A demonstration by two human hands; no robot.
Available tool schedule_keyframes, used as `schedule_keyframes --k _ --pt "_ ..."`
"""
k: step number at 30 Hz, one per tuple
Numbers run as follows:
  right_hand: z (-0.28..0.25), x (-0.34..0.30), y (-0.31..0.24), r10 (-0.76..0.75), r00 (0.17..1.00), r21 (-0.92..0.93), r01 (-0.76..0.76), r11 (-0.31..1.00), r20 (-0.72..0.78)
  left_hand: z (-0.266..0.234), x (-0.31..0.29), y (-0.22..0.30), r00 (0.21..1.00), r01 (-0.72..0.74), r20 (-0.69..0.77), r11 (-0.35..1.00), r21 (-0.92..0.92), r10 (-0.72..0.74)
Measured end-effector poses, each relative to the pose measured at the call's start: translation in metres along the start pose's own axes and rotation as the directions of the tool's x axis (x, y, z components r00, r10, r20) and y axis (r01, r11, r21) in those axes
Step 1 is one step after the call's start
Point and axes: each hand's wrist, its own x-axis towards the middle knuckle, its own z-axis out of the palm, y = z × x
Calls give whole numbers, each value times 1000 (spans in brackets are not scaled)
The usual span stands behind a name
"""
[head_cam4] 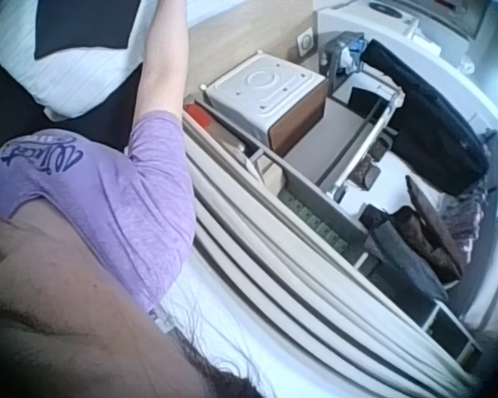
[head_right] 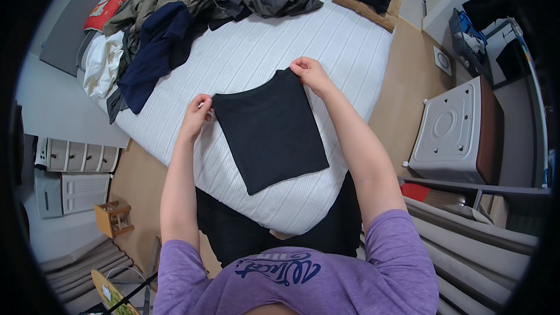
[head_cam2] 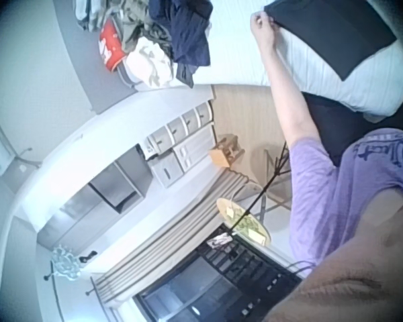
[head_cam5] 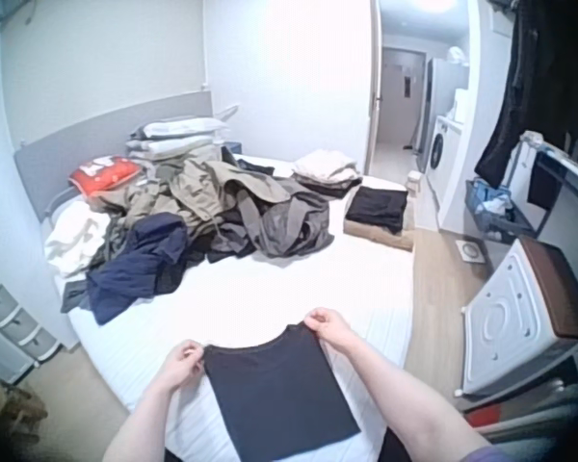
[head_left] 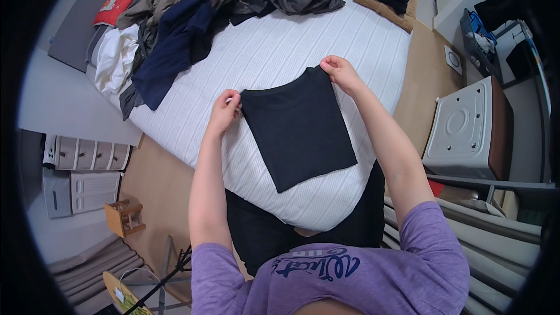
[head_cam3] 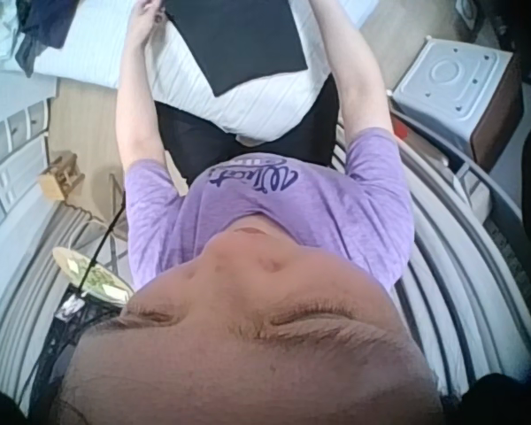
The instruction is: The person folds a pair of black pants, a navy blue t-shirt, and a pair of black jeans on a bed. Each item is smoothed, folded into a compact rectangle, and placed on a growing stack of folded clothes.
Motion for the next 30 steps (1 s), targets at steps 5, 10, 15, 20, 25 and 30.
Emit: schedule_keyframes --k 5,10,15,20,25,30 --pt "9 -6 8 -266 956 -753 85 652 -123 15 -5 -17 979 110 -186 984 138 -83" --pt "-2 -59 1 -93 963 -823 -164 544 -254 42 -74 -17 945 224 -287 949 220 -156" --pt "-2 -184 16 244 969 -680 -207 703 -42 85 -184 2 915 398 88 917 -34 -394" --pt "18 -251 -5 268 963 -74 -267 961 12 102 -225 67 809 577 258 795 -184 -528" --pt "-19 -287 -136 132 991 275 -133 952 25 83 -204 212 675 687 587 670 -281 -446" --pt "-65 -257 -213 99 995 284 -89 955 -20 133 -102 295 636 598 648 799 -69 -420"
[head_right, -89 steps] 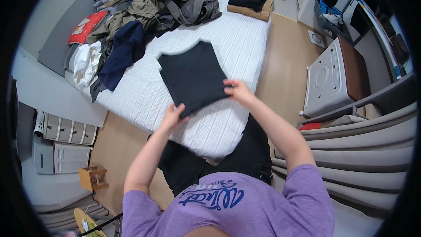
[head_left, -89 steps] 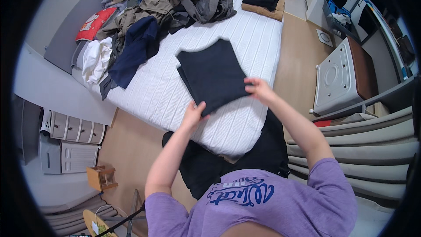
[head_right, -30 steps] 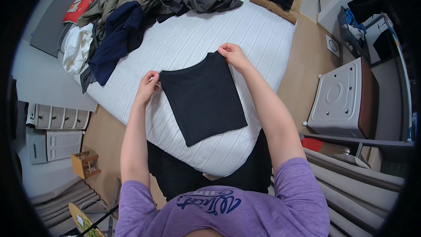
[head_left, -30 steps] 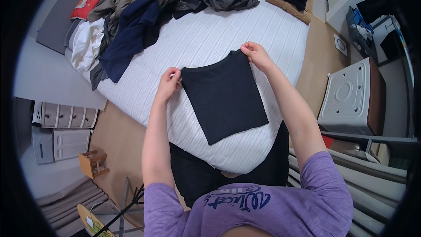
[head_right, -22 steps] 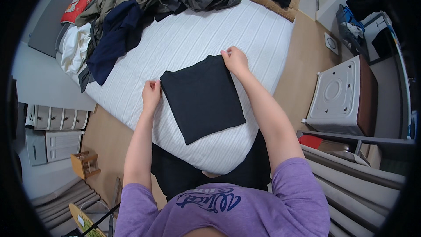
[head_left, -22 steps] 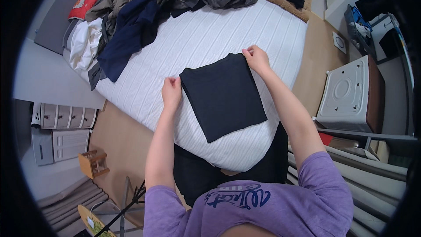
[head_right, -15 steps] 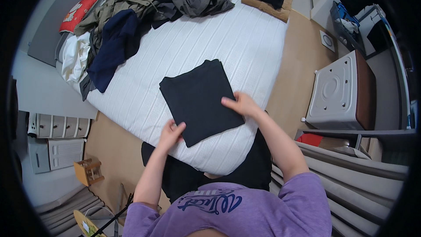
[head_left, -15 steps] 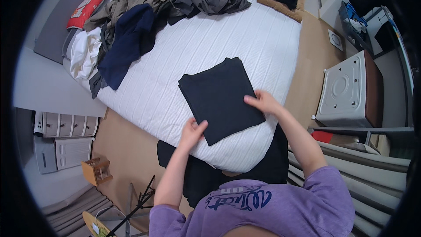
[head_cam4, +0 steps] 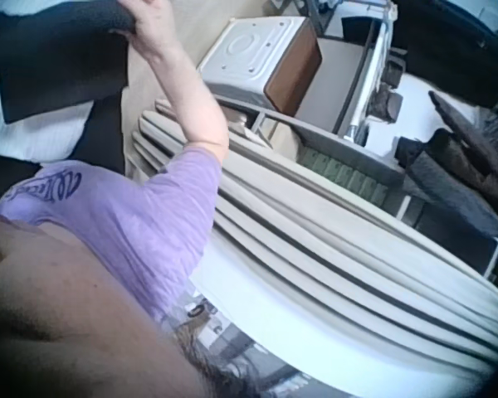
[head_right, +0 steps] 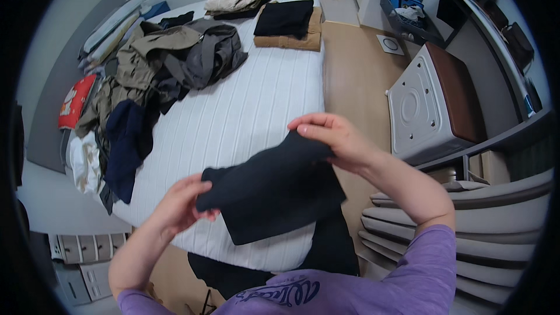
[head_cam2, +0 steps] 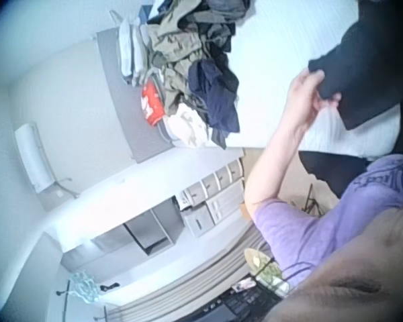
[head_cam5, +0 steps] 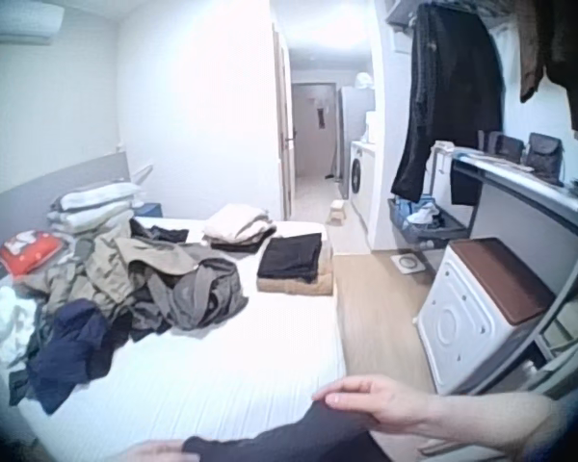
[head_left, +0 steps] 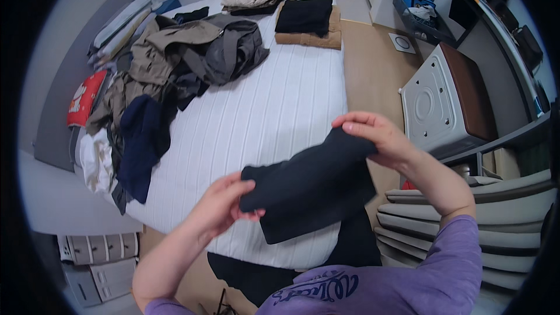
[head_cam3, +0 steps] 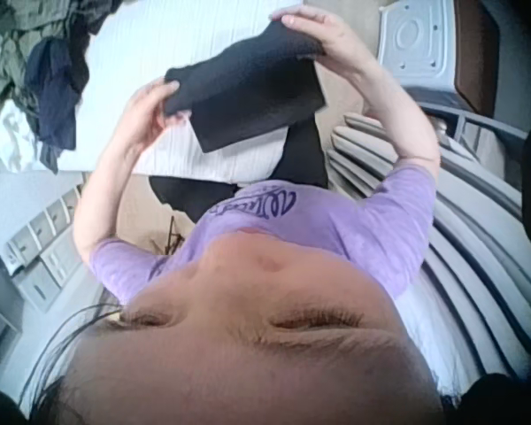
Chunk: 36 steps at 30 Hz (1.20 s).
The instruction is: The person folds a pair of black pants, a navy blue t-shirt, and a pair of black jeans on a bed. Each item is smoothed, folded into a compact rectangle, and placed on a growing stack of folded clothes.
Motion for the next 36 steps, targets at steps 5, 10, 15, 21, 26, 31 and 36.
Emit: schedule_keyframes --k 5,10,15,21,26,31,36 --pt "-60 68 -79 -236 945 -247 179 952 -225 19 141 113 964 -215 -102 945 245 246" --pt "-108 158 -154 -657 736 -389 563 729 -165 29 260 250 828 -529 23 768 361 560" --pt "-166 272 -162 -806 579 -491 670 557 -123 6 377 299 673 -698 -34 650 301 739" --pt "-222 349 -14 -299 829 -563 -24 826 -473 -68 469 169 289 -270 -55 137 953 956" --pt "-137 231 175 -545 837 -997 15 -69 50 -104 325 -82 709 -51 236 -285 957 664" --pt "-20 141 234 -553 833 -993 80 90 17 -96 208 -174 638 -68 76 -42 997 766" --pt "61 79 281 -449 867 -973 231 -22 217 -156 133 -173 570 -195 -95 246 949 816"
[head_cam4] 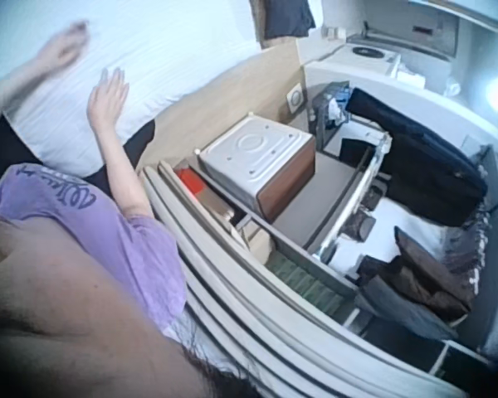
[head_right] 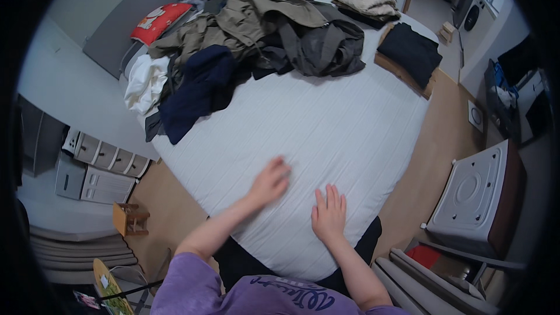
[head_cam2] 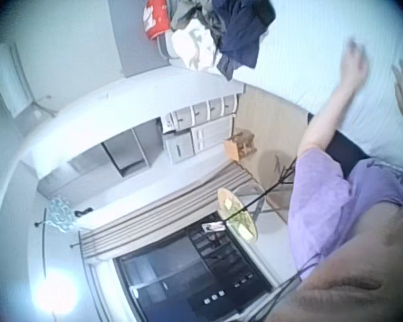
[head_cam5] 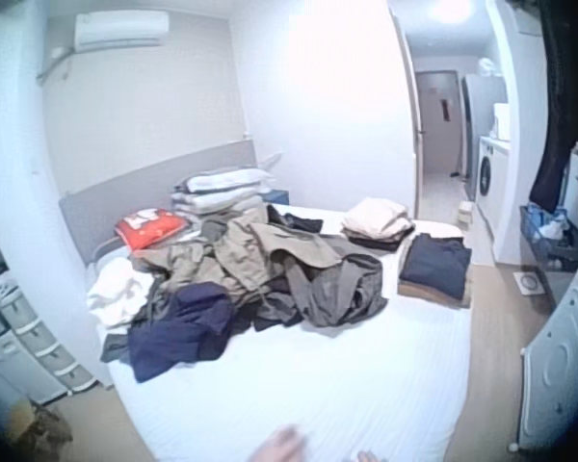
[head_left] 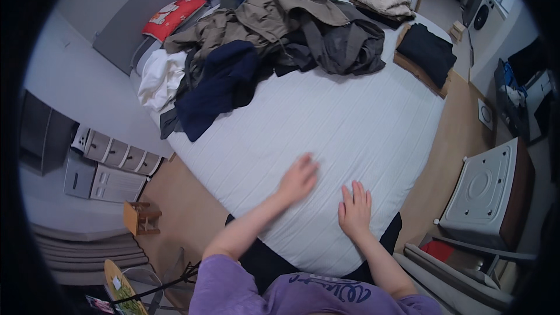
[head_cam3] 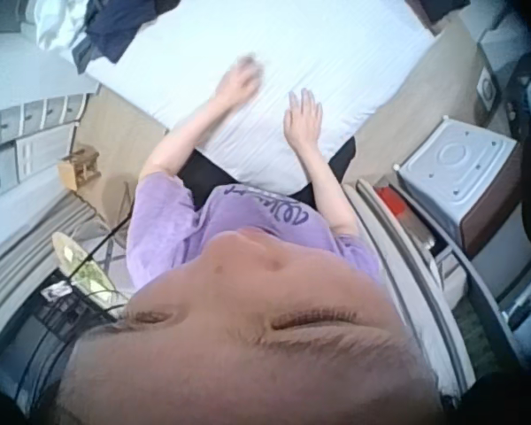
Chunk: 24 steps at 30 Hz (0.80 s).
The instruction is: The person folds a pair of black pants, a navy blue t-shirt, and a pair of black jeans on a bed. Each item is smoothed, folded into a compact rectangle, and placed on a growing stack of folded clothes.
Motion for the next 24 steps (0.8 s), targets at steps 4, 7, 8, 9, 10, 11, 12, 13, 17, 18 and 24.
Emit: schedule_keyframes --k 4,7,8,9,10,11,12,13,17,18,24 --pt "14 -11 -14 -69 994 -58 64 996 -90 -117 42 -92 939 212 -323 935 284 -115" --pt "19 -8 -12 -88 984 -65 79 995 -157 -197 67 -161 893 436 -377 683 586 -247" --pt "20 -7 -12 -113 975 -77 100 992 -191 -213 70 -180 860 507 -407 607 612 -307" --pt "20 -7 -11 -94 981 -81 81 993 -172 -220 66 -196 847 527 -433 599 603 -309" --pt "21 -8 -12 -88 982 -83 75 994 -167 -230 68 -210 829 558 -393 632 538 -397" --pt "20 -9 -12 -96 980 -81 82 993 -176 -234 70 -219 784 616 -324 600 511 -529" --pt "20 -10 -13 -85 984 -84 73 994 -158 -233 69 -225 784 618 -342 604 503 -518" --pt "21 -10 -13 -90 983 -84 77 994 -162 -232 68 -228 796 606 -375 613 508 -476" --pt "23 -10 -12 -96 982 -103 80 991 -160 -221 69 -221 767 638 -419 649 414 -486" --pt "24 -10 -11 -116 979 -103 99 990 -169 -217 69 -216 779 614 -407 711 343 -477" --pt "29 -9 -8 -123 978 -143 99 985 -168 -217 86 -217 841 516 -382 781 352 -383"
